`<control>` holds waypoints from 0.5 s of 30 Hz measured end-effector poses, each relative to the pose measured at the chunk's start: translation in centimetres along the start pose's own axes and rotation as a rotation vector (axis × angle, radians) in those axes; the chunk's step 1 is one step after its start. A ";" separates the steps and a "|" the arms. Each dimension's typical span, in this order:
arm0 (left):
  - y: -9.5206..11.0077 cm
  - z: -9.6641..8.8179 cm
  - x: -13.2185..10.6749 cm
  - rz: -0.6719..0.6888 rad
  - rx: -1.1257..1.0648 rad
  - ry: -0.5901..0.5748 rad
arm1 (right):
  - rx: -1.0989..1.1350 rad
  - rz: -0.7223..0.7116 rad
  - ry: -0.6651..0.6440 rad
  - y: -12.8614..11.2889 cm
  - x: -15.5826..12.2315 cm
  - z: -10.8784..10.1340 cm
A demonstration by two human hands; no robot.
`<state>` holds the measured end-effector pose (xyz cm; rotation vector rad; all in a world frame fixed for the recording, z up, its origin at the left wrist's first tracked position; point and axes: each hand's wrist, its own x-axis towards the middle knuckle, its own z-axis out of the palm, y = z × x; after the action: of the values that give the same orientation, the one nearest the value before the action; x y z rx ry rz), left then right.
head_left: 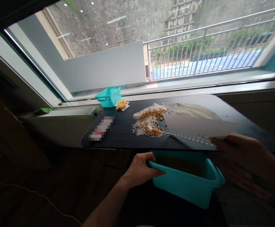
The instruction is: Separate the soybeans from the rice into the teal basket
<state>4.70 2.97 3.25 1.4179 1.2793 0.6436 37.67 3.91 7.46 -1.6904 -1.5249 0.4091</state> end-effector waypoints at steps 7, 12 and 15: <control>0.0 -0.2 -0.1 0.002 0.013 0.005 | 0.020 0.031 -0.023 -0.2 1.6 0.7; -0.1 -0.5 -0.3 -0.006 0.024 0.005 | 0.054 -0.004 -0.053 -0.5 4.1 2.8; -0.2 -0.6 -0.3 0.011 0.048 0.012 | 0.076 -0.020 -0.082 -0.4 4.9 4.0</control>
<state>3.95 2.86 3.31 1.4632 1.3045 0.6339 35.70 9.85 6.55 -1.6157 -1.5641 0.5252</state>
